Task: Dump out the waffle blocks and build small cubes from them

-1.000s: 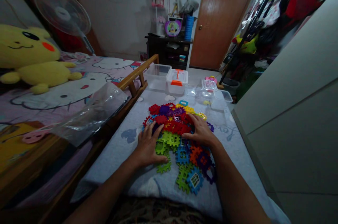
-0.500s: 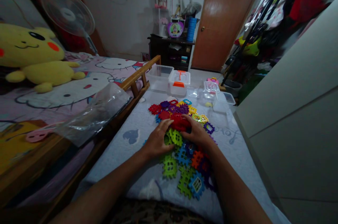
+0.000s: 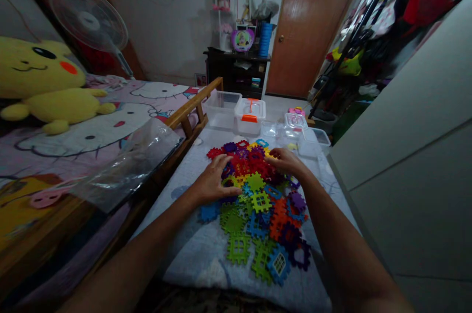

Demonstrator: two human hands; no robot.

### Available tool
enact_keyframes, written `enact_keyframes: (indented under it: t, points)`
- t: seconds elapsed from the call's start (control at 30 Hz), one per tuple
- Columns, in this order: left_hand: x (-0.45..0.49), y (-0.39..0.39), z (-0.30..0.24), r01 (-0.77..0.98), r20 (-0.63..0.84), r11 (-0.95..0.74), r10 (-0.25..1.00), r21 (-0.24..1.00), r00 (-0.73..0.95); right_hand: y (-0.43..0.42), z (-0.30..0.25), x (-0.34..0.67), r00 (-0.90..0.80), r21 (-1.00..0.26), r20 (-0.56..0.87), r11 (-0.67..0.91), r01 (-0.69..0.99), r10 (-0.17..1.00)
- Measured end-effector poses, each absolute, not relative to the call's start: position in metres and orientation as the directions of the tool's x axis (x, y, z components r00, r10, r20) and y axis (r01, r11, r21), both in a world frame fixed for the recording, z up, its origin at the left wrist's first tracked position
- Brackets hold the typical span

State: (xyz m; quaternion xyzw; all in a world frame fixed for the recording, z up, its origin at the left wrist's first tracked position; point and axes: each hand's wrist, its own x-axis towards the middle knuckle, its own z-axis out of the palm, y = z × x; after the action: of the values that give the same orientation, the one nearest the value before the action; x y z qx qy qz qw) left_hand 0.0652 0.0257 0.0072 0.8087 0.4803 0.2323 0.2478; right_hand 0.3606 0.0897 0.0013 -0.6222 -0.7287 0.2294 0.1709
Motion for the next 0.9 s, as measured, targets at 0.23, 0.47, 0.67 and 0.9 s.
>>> enact_keyframes:
  t: [0.23,0.47,0.67,0.9]
  points:
    - [0.047,-0.046,-0.015,0.747,-0.017,-0.454,0.849,0.486,0.528,0.135,-0.01,0.344,-0.053,-0.639,-0.107,-0.027,0.769,0.993]
    - [0.072,-0.074,-0.035,0.77,-0.084,-0.483,0.823,0.418,0.562,0.131,-0.015,0.326,-0.25,-0.603,-0.145,0.114,0.789,0.957]
    - [0.086,-0.051,-0.041,0.758,0.088,-0.498,0.854,0.421,0.513,0.115,-0.002,0.325,-0.472,-0.617,-0.159,0.286,0.733,0.867]
    - [0.097,-0.025,-0.045,0.732,0.247,-0.533,0.846,0.425,0.472,0.094,0.012,0.325,-0.602,-0.663,-0.011,0.445,0.602,0.798]
